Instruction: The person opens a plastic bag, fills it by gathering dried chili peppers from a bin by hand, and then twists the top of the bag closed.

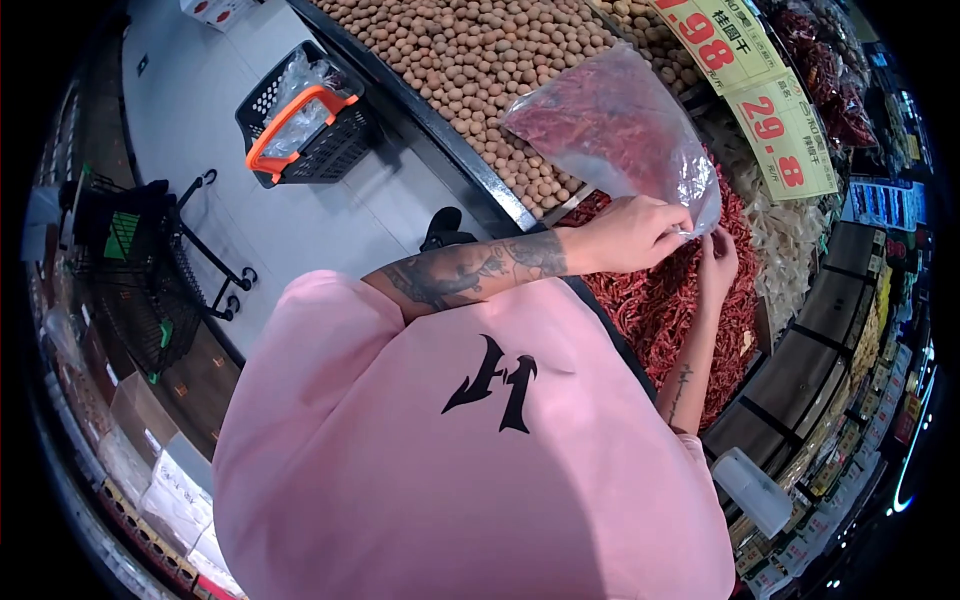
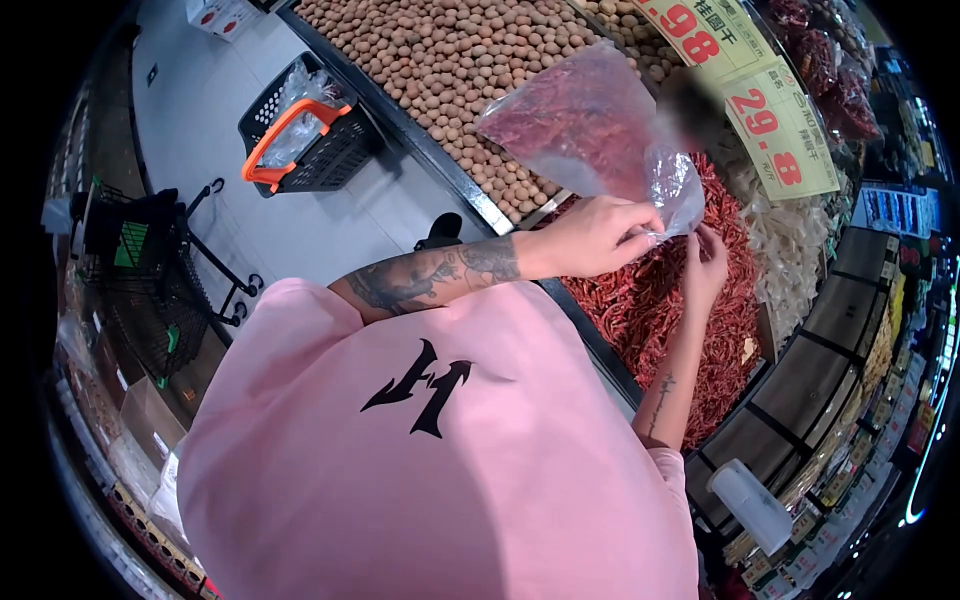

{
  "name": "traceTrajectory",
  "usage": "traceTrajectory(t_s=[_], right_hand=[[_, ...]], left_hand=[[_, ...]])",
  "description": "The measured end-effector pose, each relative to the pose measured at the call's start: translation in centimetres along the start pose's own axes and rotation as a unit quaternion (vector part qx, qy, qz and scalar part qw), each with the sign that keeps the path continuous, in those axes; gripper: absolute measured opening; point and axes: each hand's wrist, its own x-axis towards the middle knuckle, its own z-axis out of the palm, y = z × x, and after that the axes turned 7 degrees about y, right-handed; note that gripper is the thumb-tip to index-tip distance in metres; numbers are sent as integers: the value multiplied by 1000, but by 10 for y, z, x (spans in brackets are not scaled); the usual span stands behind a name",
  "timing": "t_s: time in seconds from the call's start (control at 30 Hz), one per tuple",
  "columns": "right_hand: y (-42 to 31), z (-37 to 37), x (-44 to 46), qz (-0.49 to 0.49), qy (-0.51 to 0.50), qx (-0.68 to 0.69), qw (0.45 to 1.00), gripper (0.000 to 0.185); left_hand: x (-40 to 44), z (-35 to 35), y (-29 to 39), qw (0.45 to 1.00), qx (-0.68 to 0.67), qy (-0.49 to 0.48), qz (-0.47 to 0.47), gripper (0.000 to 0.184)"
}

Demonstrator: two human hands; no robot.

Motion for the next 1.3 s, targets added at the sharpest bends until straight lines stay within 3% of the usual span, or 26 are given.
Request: traceTrajectory(t_s=[0.1,0.13,0.17,0.27,0.37,0.53,0.63,0.77,0.97,1.13,1.3], right_hand=[[32,-8,-28,-24,59,-294,954,69],[54,-6,-36,1,53,-287,956,86],[55,2,-46,-8,67,-321,945,91],[58,27,-52,-40,95,-391,915,94],[58,42,-45,30,69,-418,905,93],[71,47,-38,21,56,-446,893,97],[73,46,-35,2,90,-493,865,92],[47,40,-36,-27,91,-427,899,69],[58,34,-41,-56,93,-392,913,54],[46,5,-26,33,32,-333,942,47],[32,-31,-11,63,85,-264,959,36]], left_hand=[[-1,6,-1,1000,0,-19,1,16],[-2,7,-1,1000,-2,-25,2,17],[-1,9,-1,999,-4,-32,6,18],[-1,16,-4,999,-1,-50,6,17],[-1,23,-6,998,-8,-65,8,17],[-2,23,-10,998,-10,-60,18,16],[-1,18,-9,998,-13,-59,1,15],[-4,10,-12,998,-9,-61,-22,16],[1,10,-8,998,-21,-57,-28,14],[4,12,-5,996,-21,-76,-34,17],[8,13,-1,997,-32,-56,-43,17]])
